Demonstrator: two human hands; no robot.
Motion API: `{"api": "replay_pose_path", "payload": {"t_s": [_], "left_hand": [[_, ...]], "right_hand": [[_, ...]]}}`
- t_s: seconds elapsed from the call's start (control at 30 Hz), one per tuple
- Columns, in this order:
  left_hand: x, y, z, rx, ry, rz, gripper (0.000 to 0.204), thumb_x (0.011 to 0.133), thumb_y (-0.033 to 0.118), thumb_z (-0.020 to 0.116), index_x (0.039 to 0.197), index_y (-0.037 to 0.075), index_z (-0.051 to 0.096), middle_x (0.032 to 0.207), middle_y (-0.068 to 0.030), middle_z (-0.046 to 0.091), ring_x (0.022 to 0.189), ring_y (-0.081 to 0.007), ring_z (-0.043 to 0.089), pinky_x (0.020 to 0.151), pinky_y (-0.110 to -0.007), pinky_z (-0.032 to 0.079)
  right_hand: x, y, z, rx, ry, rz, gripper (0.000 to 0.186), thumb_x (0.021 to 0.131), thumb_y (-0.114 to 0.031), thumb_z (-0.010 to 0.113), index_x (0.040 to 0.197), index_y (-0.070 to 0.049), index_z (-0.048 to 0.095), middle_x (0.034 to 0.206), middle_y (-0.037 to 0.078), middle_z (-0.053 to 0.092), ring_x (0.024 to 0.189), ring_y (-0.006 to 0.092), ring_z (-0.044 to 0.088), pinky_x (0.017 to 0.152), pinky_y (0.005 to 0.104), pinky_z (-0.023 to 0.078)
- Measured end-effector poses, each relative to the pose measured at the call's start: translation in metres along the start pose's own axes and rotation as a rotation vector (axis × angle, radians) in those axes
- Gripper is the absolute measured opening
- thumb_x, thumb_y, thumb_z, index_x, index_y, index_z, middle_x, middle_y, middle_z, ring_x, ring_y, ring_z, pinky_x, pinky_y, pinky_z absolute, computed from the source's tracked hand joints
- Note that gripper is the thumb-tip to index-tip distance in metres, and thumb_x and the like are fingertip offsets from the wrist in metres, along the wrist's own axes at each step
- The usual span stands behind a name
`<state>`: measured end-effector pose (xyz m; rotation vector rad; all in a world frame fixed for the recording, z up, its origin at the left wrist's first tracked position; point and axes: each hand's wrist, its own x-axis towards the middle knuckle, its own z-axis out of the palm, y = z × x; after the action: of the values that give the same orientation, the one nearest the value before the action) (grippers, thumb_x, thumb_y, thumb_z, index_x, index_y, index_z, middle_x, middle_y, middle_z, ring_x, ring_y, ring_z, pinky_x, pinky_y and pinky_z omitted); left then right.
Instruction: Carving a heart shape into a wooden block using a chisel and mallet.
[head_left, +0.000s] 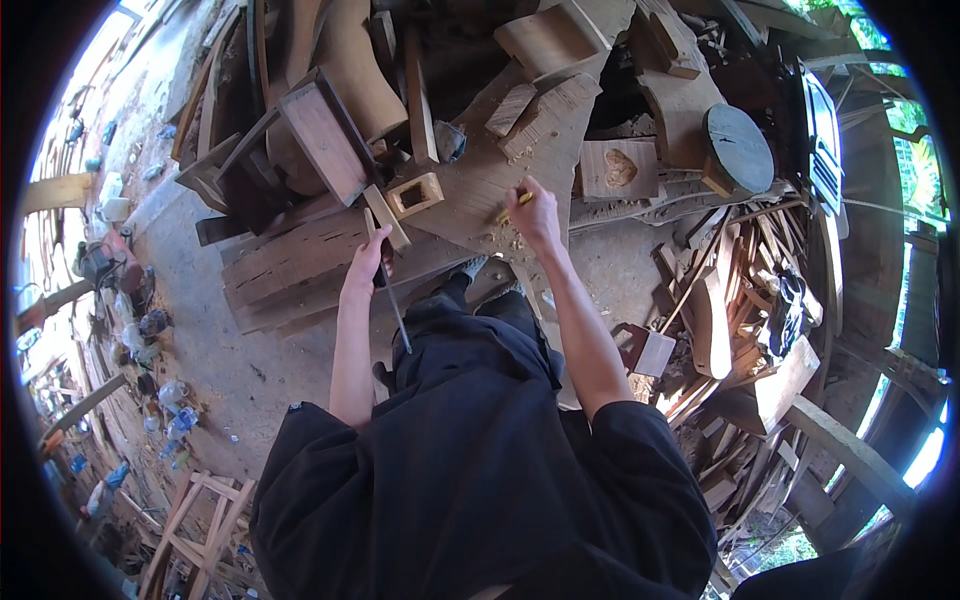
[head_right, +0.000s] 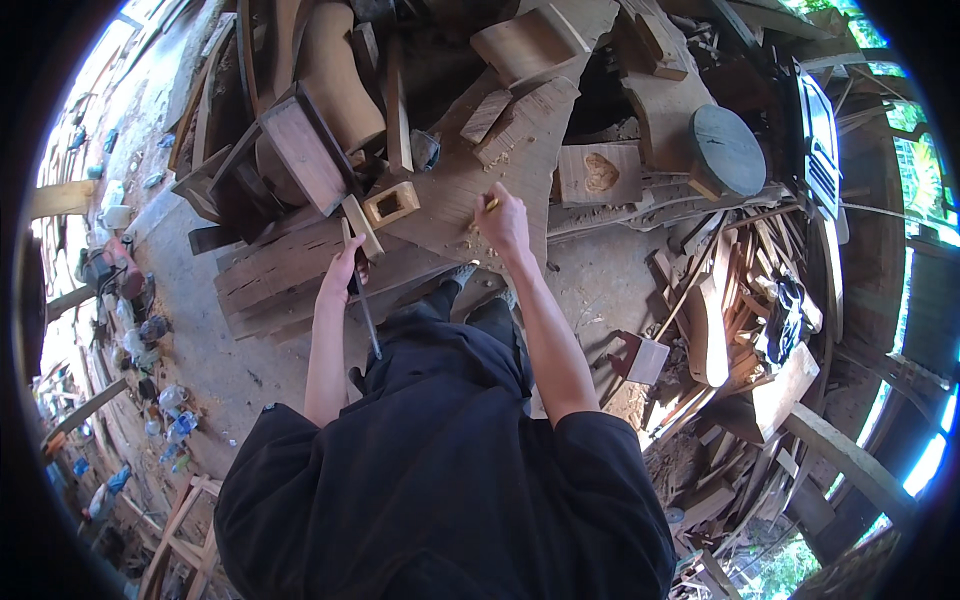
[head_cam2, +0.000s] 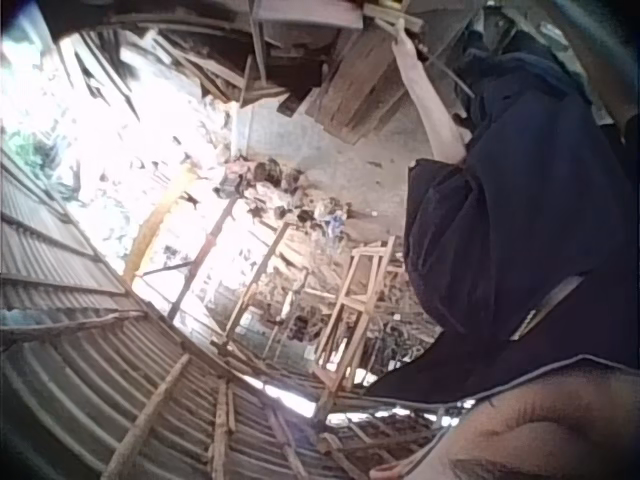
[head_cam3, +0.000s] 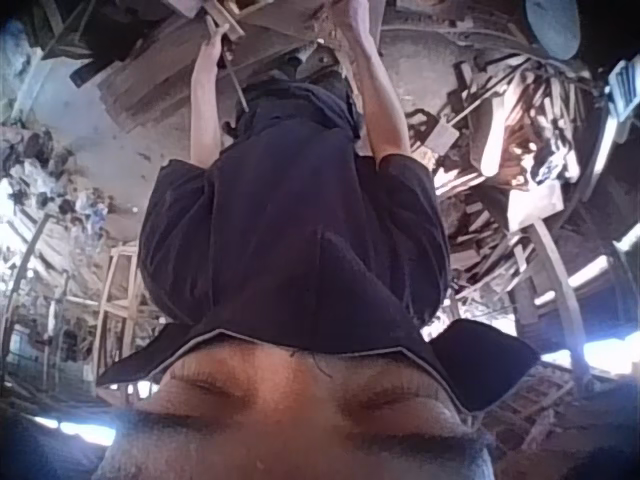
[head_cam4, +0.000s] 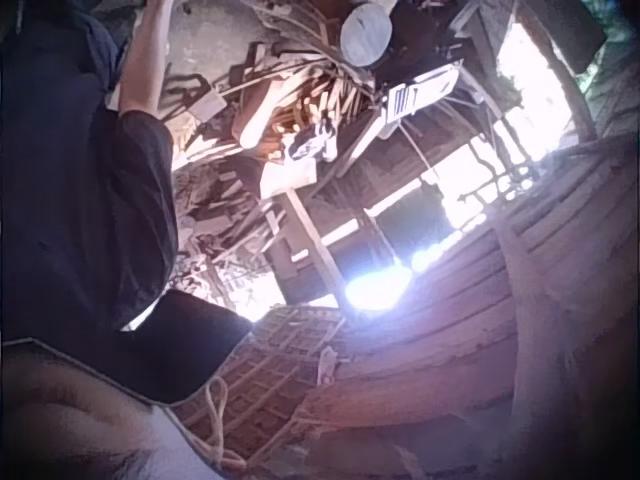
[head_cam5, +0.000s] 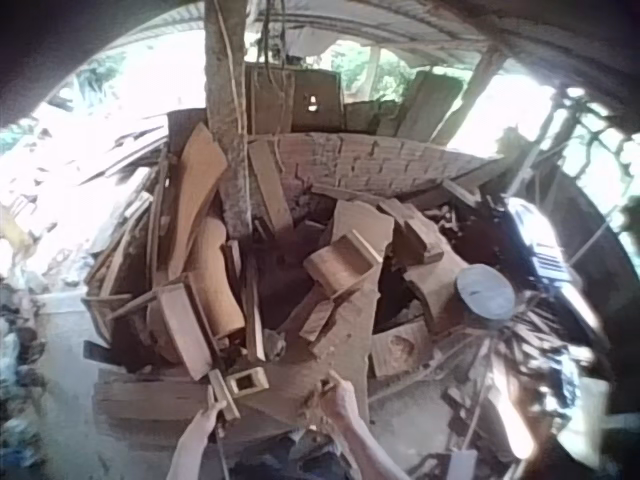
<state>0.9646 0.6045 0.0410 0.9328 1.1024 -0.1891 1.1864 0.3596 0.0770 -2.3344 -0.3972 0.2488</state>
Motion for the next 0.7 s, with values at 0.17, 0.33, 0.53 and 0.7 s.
{"api": "replay_pose_path", "payload": {"t_s": [0.17,0.33,0.53,0.7], "left_hand": [[-0.001,0.002,0.001,-0.014,-0.003,0.016,0.044,0.089,0.049,0.075,0.068,0.020,0.049,0.057,0.0039,0.045,0.049,-0.0123,0.049,0.047,-0.029,0.038],[0.000,0.002,0.003,-0.011,0.006,0.022,0.045,0.088,0.050,0.075,0.068,0.020,0.049,0.057,0.0036,0.045,0.049,-0.0118,0.048,0.047,-0.029,0.038],[-0.001,0.000,0.005,-0.017,-0.011,0.025,0.048,0.086,0.052,0.077,0.069,0.020,0.046,0.056,0.0038,0.043,0.048,-0.0116,0.047,0.044,-0.027,0.035],[0.000,-0.004,0.001,-0.026,0.000,0.038,0.048,0.086,0.052,0.077,0.070,0.019,0.047,0.056,0.0038,0.043,0.047,-0.0114,0.046,0.044,-0.027,0.035]], "right_hand": [[0.015,0.003,-0.003,0.278,0.179,0.043,0.022,0.093,-0.018,0.068,0.085,0.001,0.059,0.074,0.024,0.067,0.071,0.0412,0.069,0.066,0.0435,0.053],[0.032,0.027,-0.010,0.139,0.130,0.222,0.021,0.095,-0.015,0.068,0.086,0.001,0.058,0.070,0.014,0.069,0.065,0.0175,0.069,0.060,0.0327,0.052],[0.044,0.042,-0.014,0.208,0.207,0.092,0.027,0.097,-0.022,0.065,0.084,0.001,0.059,0.070,0.021,0.066,0.063,0.0286,0.068,0.061,0.0395,0.051],[0.043,0.033,-0.015,0.405,0.335,0.075,0.027,0.099,-0.022,0.061,0.086,0.002,0.060,0.066,0.018,0.067,0.059,0.0241,0.069,0.058,0.0363,0.052]]}}
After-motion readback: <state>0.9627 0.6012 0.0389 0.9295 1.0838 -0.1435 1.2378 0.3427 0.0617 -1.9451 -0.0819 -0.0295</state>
